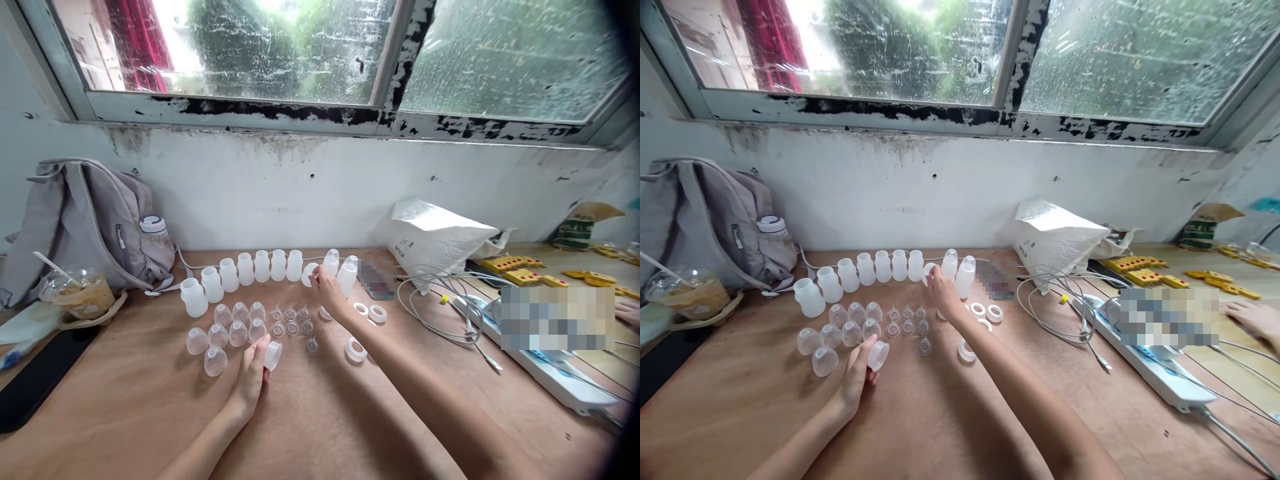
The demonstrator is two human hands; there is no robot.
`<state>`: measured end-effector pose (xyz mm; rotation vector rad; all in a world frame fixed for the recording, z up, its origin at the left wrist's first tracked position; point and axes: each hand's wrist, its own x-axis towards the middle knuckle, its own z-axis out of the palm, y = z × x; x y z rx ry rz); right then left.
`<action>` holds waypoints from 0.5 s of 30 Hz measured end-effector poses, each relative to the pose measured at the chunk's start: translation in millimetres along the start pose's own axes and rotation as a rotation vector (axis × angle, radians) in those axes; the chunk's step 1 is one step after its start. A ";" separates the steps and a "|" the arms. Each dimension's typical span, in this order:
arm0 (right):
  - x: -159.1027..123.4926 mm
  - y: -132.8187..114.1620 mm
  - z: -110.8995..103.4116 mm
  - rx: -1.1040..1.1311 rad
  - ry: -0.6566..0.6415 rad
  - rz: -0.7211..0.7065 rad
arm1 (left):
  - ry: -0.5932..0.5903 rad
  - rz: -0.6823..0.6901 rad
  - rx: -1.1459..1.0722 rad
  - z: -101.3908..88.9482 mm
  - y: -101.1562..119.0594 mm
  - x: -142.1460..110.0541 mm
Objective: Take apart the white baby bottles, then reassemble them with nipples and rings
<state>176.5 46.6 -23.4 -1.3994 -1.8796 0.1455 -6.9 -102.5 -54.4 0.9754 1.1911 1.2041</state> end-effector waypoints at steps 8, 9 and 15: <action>-64.6 -14.3 -47.7 0.085 0.334 -0.121 | 0.013 -0.040 -0.020 1.6 2.2 -3.1; -69.8 -16.0 -52.6 0.126 0.380 -0.140 | 0.017 -0.038 -0.022 2.1 2.6 -3.2; -102.2 -29.0 -57.7 0.569 0.288 -0.046 | 0.063 -0.047 -0.036 1.8 1.1 -2.4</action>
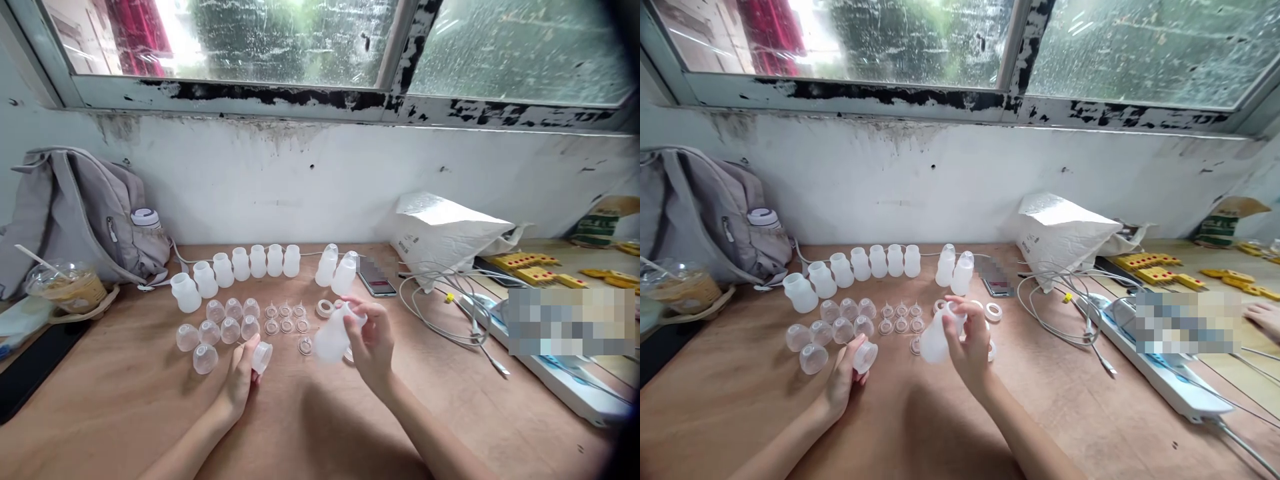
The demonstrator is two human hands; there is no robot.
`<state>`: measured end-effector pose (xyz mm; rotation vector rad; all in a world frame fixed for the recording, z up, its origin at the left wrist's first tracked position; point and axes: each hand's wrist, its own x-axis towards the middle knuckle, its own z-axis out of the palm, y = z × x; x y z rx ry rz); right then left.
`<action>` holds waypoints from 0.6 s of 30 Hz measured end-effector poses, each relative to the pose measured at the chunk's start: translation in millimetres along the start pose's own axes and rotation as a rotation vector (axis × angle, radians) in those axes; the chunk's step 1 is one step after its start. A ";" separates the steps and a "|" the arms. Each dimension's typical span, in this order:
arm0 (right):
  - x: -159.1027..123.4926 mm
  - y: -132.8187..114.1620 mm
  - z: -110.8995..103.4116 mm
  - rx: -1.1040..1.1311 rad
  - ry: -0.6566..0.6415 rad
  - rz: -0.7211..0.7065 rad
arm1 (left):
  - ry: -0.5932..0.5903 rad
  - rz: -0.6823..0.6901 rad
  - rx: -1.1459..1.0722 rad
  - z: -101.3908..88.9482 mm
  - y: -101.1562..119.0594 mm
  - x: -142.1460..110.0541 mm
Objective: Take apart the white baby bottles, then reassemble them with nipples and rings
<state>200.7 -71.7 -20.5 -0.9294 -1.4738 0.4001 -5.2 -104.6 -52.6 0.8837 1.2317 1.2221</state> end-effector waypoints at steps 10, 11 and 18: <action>-45.2 -14.3 17.0 -0.013 -0.479 -0.260 | -0.098 0.054 0.066 -0.3 0.4 -3.3; -45.2 -13.0 17.6 -0.018 -0.470 -0.253 | -0.120 0.059 0.067 0.4 0.7 -4.1; -55.4 0.5 28.2 -0.082 -0.555 0.023 | -0.196 0.023 -0.064 2.8 8.4 -8.8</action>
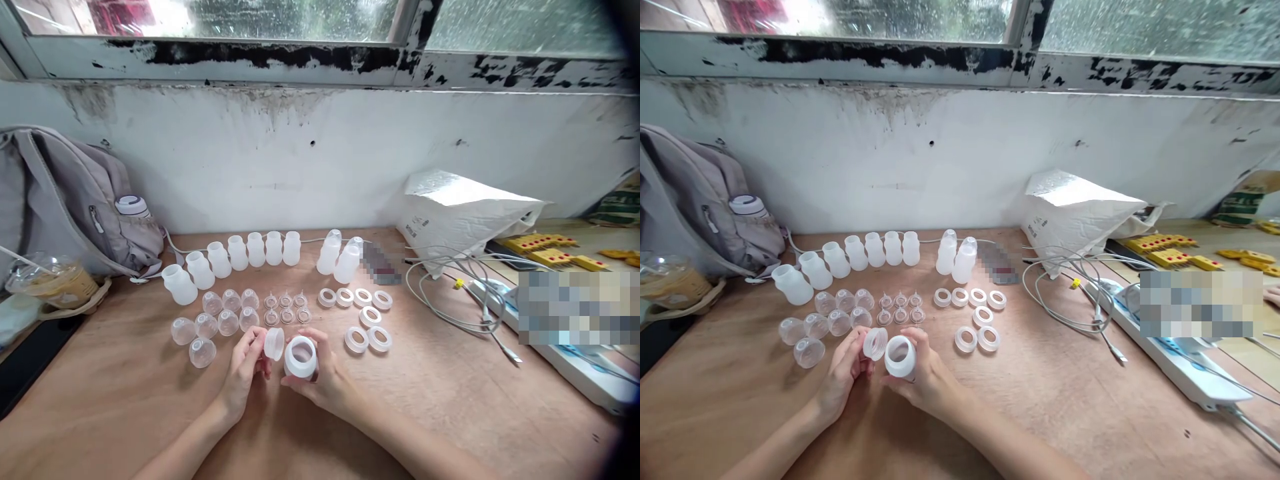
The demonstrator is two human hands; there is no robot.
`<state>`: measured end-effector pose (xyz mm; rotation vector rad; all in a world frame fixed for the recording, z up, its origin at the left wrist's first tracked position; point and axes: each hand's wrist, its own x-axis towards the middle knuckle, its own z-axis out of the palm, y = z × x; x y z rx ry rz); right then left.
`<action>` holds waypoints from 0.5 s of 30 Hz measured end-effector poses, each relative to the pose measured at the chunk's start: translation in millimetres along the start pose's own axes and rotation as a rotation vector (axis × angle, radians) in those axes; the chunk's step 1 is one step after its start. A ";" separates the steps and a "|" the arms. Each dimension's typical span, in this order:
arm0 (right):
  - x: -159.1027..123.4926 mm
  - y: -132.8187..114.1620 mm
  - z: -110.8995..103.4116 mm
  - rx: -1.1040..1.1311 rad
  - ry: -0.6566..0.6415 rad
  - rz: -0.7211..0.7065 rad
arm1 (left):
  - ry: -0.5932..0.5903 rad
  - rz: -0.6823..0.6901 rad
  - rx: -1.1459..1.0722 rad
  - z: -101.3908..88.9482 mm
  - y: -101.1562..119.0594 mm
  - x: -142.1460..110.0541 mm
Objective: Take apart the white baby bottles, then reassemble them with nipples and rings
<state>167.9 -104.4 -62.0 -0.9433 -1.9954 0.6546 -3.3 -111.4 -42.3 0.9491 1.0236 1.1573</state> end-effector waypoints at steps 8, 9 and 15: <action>10.7 -13.3 -11.9 -0.126 -0.045 0.001 | 0.031 0.050 0.022 -3.6 9.2 -1.7; 12.0 -14.1 -14.2 -0.159 -0.063 -0.006 | 0.033 0.060 0.045 -3.9 9.3 -1.5; 12.1 -8.7 -16.4 -0.282 -0.040 -0.082 | 0.063 0.057 0.134 -4.7 9.5 -0.3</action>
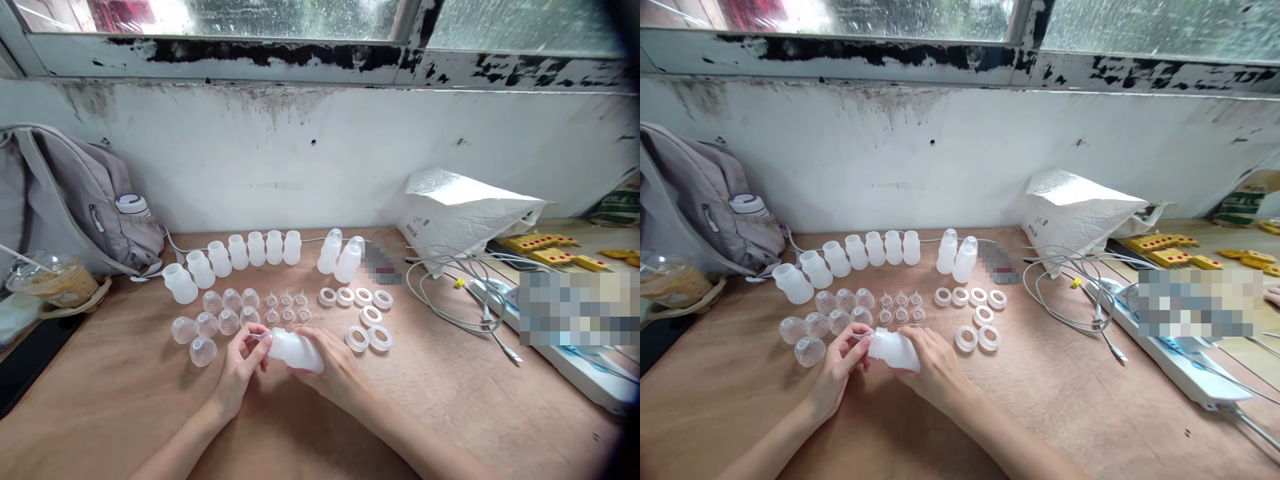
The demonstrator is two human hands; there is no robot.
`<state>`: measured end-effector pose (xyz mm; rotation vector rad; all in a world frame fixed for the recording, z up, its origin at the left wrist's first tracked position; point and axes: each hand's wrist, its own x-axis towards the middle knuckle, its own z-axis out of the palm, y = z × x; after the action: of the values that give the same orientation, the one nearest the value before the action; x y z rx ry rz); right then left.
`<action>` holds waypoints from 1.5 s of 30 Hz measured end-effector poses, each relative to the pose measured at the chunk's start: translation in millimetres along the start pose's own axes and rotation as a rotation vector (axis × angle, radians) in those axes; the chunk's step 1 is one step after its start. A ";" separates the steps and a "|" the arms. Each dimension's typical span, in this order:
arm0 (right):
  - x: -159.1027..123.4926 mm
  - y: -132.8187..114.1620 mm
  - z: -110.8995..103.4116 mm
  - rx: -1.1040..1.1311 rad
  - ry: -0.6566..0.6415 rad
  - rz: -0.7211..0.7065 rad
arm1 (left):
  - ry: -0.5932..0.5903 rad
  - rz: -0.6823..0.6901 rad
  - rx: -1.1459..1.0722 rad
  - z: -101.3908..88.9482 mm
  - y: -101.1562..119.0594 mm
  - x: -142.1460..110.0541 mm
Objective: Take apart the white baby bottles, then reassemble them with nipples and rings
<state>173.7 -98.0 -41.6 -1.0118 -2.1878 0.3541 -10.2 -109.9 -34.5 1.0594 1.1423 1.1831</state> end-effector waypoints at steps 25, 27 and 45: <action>2.9 5.4 -1.6 -0.086 0.006 -0.077 | 0.022 0.103 -0.083 -2.0 0.5 2.6; 2.8 5.6 -0.8 -0.098 -0.010 -0.083 | 0.003 0.117 -0.081 -3.0 0.0 2.1; 2.4 7.0 -2.6 -0.103 -0.026 -0.033 | 0.014 0.093 0.045 -0.9 -0.9 4.6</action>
<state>178.4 -91.6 -42.0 -1.0303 -2.2633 0.2434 -10.9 -105.4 -35.9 1.1508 1.1448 1.2442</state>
